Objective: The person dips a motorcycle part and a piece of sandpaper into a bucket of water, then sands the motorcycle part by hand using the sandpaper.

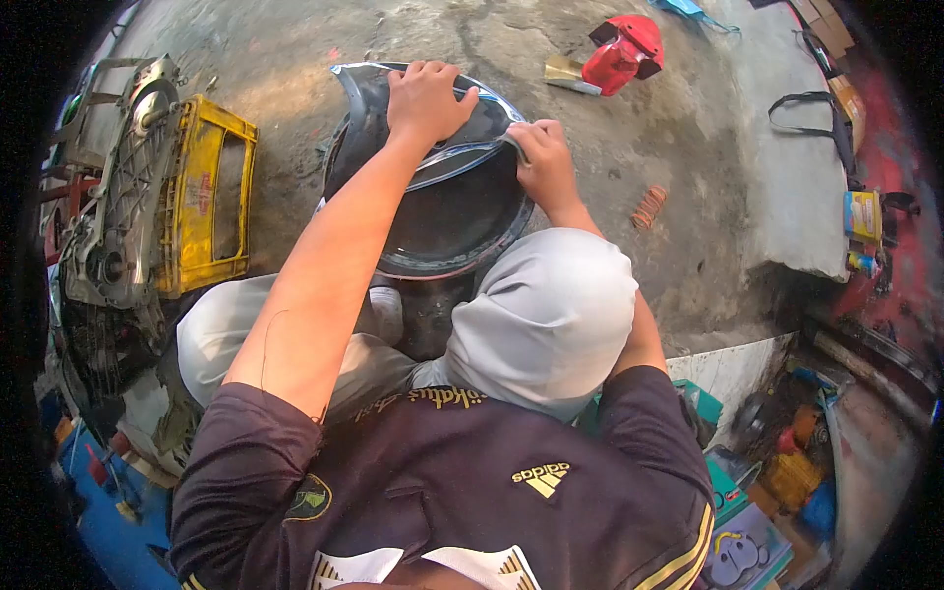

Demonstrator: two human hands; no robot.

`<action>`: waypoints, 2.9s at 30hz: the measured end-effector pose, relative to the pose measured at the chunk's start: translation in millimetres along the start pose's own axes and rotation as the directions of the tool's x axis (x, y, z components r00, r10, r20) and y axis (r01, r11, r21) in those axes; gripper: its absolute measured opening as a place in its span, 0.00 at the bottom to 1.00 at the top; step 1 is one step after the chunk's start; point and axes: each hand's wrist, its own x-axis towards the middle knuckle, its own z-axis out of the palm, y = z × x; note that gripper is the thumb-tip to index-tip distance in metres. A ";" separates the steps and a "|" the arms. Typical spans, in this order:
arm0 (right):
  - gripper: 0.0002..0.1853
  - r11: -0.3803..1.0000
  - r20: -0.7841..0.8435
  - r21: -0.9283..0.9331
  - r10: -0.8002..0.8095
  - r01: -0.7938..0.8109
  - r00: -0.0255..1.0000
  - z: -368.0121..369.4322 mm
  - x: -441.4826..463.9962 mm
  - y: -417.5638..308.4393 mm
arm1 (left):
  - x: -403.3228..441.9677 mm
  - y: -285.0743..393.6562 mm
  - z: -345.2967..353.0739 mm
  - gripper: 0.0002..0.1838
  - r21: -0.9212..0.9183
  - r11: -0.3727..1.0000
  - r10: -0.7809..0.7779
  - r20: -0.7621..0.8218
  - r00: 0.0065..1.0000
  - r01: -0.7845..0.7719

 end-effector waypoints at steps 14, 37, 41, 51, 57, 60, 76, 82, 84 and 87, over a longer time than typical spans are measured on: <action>0.23 0.996 0.083 0.056 -0.079 0.075 0.993 -3.4 -3.4 3.8 | 0.7 0.6 -2.5 0.29 0.006 1.000 0.013 -0.016 1.000 -0.013; 0.26 0.990 0.117 0.093 -0.117 0.107 0.986 -1.9 -6.5 -2.2 | -0.4 -1.4 0.1 0.29 0.027 1.000 0.013 -0.012 1.000 -0.012; 0.26 0.997 0.024 0.056 -0.053 0.052 0.998 3.8 -3.0 9.0 | 0.5 -3.1 -3.5 0.28 0.017 1.000 -0.008 -0.001 1.000 0.008; 0.26 0.994 0.055 0.069 -0.084 0.080 0.995 -0.7 -9.3 0.7 | -0.6 -1.7 -2.0 0.29 0.041 0.999 0.020 -0.009 1.000 -0.020; 0.28 1.000 -0.018 0.015 -0.014 0.014 1.000 2.2 -1.0 14.4 | -0.4 -2.2 -0.6 0.29 0.053 0.998 0.016 0.001 1.000 -0.016; 0.28 0.992 0.059 0.087 -0.093 0.087 0.994 -0.7 -7.4 -2.2 | 0.2 -2.4 0.3 0.29 0.033 0.999 0.014 -0.006 1.000 -0.014; 0.25 0.988 0.063 0.082 -0.136 0.131 0.989 -1.1 -2.9 -2.3 | 0.0 -3.5 -0.1 0.29 0.019 1.000 0.011 0.014 1.000 -0.011; 0.23 0.995 -0.011 0.065 -0.069 0.070 0.998 2.8 -0.6 8.7 | 1.3 -4.0 -0.8 0.29 0.037 0.999 0.006 -0.008 1.000 -0.006; 0.23 0.989 0.047 0.083 -0.124 0.120 0.991 0.0 -2.3 2.8 | -0.2 -2.7 0.0 0.29 0.041 0.999 0.014 -0.002 1.000 -0.014; 0.24 0.994 0.057 0.063 -0.092 0.088 0.994 -3.9 2.0 11.5 | 0.7 -2.2 -0.1 0.29 0.025 1.000 0.015 0.001 1.000 -0.015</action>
